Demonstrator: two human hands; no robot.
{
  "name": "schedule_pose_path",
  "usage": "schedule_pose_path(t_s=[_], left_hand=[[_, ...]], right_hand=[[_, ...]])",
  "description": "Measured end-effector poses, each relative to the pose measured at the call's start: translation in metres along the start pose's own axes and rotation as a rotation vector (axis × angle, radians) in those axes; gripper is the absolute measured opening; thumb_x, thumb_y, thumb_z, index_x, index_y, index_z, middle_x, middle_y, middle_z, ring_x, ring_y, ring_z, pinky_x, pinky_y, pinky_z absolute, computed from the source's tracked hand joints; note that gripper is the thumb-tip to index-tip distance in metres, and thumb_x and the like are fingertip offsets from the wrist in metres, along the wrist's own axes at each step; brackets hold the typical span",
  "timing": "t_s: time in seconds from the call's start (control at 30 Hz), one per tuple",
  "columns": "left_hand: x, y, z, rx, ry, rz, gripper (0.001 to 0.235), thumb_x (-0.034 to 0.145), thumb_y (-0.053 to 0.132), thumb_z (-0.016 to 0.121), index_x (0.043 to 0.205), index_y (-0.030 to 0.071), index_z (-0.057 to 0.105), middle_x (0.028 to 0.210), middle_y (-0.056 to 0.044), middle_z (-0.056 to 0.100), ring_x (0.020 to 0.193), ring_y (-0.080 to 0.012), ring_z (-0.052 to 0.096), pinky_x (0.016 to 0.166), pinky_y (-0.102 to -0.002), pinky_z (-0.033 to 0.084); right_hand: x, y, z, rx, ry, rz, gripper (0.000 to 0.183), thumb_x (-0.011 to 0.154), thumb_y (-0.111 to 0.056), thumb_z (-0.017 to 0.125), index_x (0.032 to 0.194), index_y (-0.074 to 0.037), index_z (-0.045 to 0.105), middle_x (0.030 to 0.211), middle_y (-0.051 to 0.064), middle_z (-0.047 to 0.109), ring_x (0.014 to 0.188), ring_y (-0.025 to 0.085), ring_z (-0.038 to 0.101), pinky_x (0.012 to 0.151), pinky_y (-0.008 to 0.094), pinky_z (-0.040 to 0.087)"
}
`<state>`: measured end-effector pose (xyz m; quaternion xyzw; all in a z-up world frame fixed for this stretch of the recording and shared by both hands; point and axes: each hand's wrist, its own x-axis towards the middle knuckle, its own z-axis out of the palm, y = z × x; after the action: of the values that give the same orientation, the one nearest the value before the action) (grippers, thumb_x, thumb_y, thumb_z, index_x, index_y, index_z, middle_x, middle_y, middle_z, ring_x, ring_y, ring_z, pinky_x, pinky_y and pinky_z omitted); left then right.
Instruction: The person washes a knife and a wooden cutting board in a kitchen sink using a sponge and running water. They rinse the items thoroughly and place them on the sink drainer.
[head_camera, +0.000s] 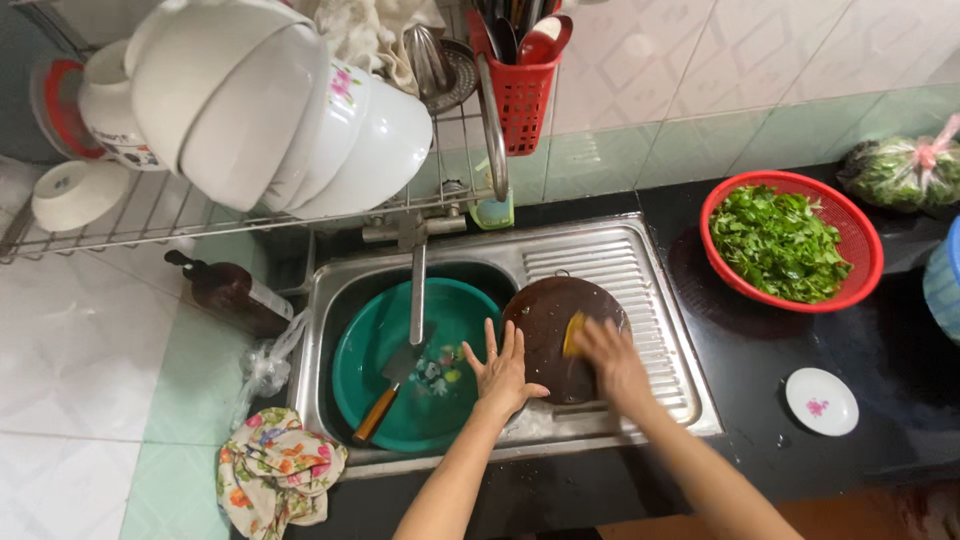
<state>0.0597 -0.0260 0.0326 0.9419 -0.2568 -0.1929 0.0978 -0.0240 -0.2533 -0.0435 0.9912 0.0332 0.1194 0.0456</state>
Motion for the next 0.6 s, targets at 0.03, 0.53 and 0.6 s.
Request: schedule_pose_path(t_s=[0.03,0.53,0.6], left_hand=[[0.002,-0.001,0.003,0.000,-0.005,-0.001,0.130,0.065,0.063,0.083,0.162,0.008,0.016,0.172,-0.007,0.004,0.157,-0.0336,-0.015,0.115,-0.075,-0.012],[0.007,0.004,0.005,0.154,0.014,0.058,0.127,0.070,0.066,0.079,0.159,-0.002,0.019,0.169,-0.019,0.011,0.157,-0.0347,-0.010,0.115,-0.075,-0.010],[0.006,0.003,0.004,0.156,0.014,0.073,0.126,0.070,0.066,0.079,0.159,-0.002,0.019,0.169,-0.019,0.010,0.157,-0.0342,-0.009,0.115,-0.075,-0.009]], right_hand=[[0.018,0.015,0.006,-0.014,0.018,0.049,0.082,0.078,0.012,0.051,0.152,-0.022,0.049,0.163,0.007,0.041,0.149,0.037,0.034,0.124,0.049,0.028],[-0.053,-0.071,-0.037,0.367,0.046,0.141,0.075,0.071,0.003,0.054,0.145,-0.005,0.051,0.156,0.020,0.041,0.145,0.044,0.035,0.118,0.057,0.024],[-0.054,-0.055,-0.031,0.138,0.087,0.239,0.080,0.073,0.014,0.047,0.149,-0.011,0.053,0.161,0.015,0.043,0.150,0.041,0.036,0.122,0.049,0.025]])
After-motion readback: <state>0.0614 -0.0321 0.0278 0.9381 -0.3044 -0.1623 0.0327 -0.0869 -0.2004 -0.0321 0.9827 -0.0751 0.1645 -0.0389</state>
